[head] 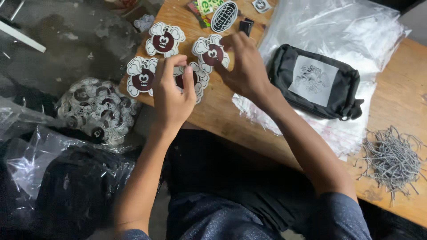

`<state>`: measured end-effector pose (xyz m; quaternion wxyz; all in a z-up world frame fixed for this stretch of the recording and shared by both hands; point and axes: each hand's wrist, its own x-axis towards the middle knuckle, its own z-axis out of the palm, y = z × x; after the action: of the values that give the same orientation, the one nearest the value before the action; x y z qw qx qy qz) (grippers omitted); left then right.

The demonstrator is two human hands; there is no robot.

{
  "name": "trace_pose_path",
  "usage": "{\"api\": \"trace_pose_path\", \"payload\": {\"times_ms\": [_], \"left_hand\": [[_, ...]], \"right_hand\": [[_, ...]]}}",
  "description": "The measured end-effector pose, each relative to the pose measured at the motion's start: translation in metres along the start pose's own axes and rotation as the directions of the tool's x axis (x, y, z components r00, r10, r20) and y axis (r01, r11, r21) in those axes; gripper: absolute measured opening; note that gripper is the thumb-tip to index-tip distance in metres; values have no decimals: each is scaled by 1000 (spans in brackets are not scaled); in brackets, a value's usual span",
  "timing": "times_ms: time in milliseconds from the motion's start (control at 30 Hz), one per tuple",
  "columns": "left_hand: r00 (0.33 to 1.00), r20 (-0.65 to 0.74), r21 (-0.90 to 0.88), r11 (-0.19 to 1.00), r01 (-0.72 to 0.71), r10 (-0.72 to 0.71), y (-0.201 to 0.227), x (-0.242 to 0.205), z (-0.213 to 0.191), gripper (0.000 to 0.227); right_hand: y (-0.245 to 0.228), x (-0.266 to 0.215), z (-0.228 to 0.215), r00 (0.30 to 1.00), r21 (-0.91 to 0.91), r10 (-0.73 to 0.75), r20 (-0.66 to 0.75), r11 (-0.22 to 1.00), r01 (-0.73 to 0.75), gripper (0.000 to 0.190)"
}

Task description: The person assembles keychains by attaching metal chains to cartoon character stickers and then placing each completed keychain into a small black pouch. The person repeats this process for multiple pouches, placing each finished pouch into a clear plastic bag.

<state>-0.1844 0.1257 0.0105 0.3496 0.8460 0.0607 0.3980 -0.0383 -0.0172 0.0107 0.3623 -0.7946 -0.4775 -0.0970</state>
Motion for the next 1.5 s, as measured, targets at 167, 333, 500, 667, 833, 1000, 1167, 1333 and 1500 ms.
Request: {"api": "trace_pose_path", "payload": {"times_ms": [167,333,500,667,833,1000,1167,1333,1500], "left_hand": [[994,-97,21,998,51,-49,-11,2,-21,15],[989,-130,17,997,72,-69,-18,-1,-28,15],[990,-127,2,998,68,-67,-17,0,-29,15],[984,-127,-30,992,119,-122,-4,9,-23,20],[935,181,-332,876,350,-306,26,31,16,34],[894,437,-566,743,357,-96,74,53,87,15],[760,650,-615,573,542,-21,119,62,155,17],[771,630,-540,766,350,92,125,54,207,24],[813,527,-523,848,81,247,106,38,231,27]], "right_hand": [[-7,1,49,938,-213,-216,272,937,277,65],[-8,12,62,900,-299,-198,387,897,326,73],[-2,10,61,910,-198,-304,281,910,365,73],[-8,9,36,892,-204,-441,100,868,452,66],[-5,-2,-35,927,-211,-374,-19,908,362,64],[13,-36,-112,968,-337,-234,-89,922,192,50],[34,-85,-182,990,-269,-42,-134,963,5,47],[76,-126,-207,932,-159,166,-322,961,-226,18],[96,-140,-197,899,140,303,-315,952,-272,20]]}}
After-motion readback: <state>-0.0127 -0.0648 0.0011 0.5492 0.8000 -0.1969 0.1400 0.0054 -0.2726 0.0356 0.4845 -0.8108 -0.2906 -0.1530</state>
